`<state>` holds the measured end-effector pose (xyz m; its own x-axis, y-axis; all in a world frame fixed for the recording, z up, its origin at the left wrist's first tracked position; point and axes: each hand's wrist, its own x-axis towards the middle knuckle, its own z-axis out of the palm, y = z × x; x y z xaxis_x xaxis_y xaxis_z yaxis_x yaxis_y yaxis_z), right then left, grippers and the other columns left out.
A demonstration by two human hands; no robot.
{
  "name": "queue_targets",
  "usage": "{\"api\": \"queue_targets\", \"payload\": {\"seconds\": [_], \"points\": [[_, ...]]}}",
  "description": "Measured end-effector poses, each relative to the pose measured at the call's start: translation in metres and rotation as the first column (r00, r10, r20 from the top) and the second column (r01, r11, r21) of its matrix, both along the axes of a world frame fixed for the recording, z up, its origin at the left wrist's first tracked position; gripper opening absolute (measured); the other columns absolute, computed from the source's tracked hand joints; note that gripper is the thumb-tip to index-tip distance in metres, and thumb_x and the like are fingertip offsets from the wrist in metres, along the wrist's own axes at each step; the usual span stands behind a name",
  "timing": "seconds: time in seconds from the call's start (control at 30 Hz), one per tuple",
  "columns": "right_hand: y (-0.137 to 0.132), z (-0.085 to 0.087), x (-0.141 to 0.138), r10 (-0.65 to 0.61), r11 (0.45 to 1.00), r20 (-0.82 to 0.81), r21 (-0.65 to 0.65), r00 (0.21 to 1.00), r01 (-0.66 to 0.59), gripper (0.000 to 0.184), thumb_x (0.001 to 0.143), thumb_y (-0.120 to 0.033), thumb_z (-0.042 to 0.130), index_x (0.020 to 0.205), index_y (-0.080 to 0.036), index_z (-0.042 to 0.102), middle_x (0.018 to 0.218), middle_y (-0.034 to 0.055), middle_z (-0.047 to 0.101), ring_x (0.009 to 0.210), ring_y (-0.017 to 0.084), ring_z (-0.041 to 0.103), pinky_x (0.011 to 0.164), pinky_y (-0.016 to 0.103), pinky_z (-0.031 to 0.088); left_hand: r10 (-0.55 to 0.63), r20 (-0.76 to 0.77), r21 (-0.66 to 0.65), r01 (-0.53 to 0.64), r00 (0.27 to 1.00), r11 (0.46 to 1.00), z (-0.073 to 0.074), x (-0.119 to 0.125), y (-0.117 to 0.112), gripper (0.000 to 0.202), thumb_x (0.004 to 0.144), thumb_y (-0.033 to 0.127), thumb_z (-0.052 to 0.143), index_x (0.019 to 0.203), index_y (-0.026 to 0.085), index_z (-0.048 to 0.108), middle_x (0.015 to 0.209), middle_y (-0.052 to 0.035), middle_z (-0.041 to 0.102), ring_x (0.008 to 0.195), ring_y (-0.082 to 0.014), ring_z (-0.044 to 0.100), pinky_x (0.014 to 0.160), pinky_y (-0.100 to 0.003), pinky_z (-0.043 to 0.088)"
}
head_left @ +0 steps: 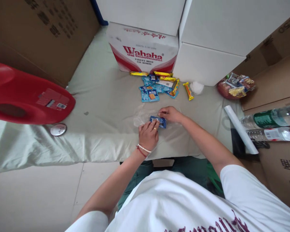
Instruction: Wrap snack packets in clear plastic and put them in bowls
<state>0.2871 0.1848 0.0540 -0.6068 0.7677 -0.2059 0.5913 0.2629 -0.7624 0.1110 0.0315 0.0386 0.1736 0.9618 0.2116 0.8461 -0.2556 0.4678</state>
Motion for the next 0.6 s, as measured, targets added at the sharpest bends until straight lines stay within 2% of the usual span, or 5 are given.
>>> {"api": "queue_targets", "payload": {"seconds": [0.13, 0.23, 0.33, 0.43, 0.6], "points": [[0.028, 0.001, -0.006, -0.079, 0.948, 0.173, 0.317, 0.982, 0.021, 0.034, 0.099, -0.032, 0.054, 0.123, -0.017, 0.073, 0.120, 0.0129, 0.075, 0.114, 0.026, 0.064, 0.103, 0.039, 0.047, 0.041, -0.041, -0.007, -0.041, 0.998, 0.999, 0.005, 0.005, 0.003, 0.051, 0.097, 0.020, 0.049, 0.146, 0.027, 0.063, 0.143, -0.0101, 0.069, 0.129, -0.0326, 0.058, 0.104, -0.053, 0.036], [0.040, 0.000, -0.017, -0.080, 0.907, 0.343, 0.414, 0.936, -0.074, 0.056, 0.093, -0.030, 0.067, 0.146, -0.015, 0.059, 0.144, 0.0190, 0.064, 0.134, 0.033, 0.055, 0.114, 0.048, 0.041, 0.054, -0.066, -0.005, -0.054, 0.996, 0.999, 0.010, 0.009, 0.005, 0.049, 0.097, 0.019, 0.051, 0.143, 0.026, 0.065, 0.140, -0.0103, 0.071, 0.128, -0.0323, 0.057, 0.102, -0.051, 0.036], [0.043, -0.001, -0.027, -0.118, 0.921, 0.458, 0.383, 0.881, -0.076, 0.065, 0.088, -0.036, 0.077, 0.147, -0.014, 0.059, 0.130, 0.0202, 0.070, 0.125, 0.037, 0.059, 0.106, 0.050, 0.045, 0.048, -0.075, -0.013, -0.049, 0.996, 0.999, 0.013, 0.012, 0.007, 0.048, 0.097, 0.018, 0.052, 0.142, 0.026, 0.066, 0.138, -0.0104, 0.072, 0.128, -0.0325, 0.057, 0.101, -0.050, 0.036], [0.048, 0.003, -0.029, -0.086, 0.963, 0.475, 0.266, 0.876, -0.050, 0.030, 0.090, -0.029, 0.075, 0.118, -0.019, 0.076, 0.100, 0.0128, 0.076, 0.101, 0.029, 0.068, 0.092, 0.041, 0.050, 0.036, -0.080, -0.033, -0.039, 0.996, 0.999, 0.015, 0.012, 0.008, 0.048, 0.097, 0.018, 0.052, 0.142, 0.027, 0.066, 0.138, -0.0107, 0.071, 0.126, -0.0325, 0.057, 0.099, -0.049, 0.036], [0.043, 0.028, -0.012, 0.063, 0.959, 0.221, 0.256, 0.973, -0.120, 0.022, 0.097, -0.030, 0.065, 0.108, -0.019, 0.080, 0.087, 0.0065, 0.074, 0.084, 0.021, 0.066, 0.079, 0.032, 0.048, 0.021, -0.118, -0.046, -0.027, 0.993, 0.999, 0.017, 0.013, 0.009, 0.048, 0.098, 0.019, 0.050, 0.143, 0.024, 0.065, 0.137, -0.0114, 0.071, 0.118, -0.0326, 0.059, 0.090, -0.049, 0.037]]}}
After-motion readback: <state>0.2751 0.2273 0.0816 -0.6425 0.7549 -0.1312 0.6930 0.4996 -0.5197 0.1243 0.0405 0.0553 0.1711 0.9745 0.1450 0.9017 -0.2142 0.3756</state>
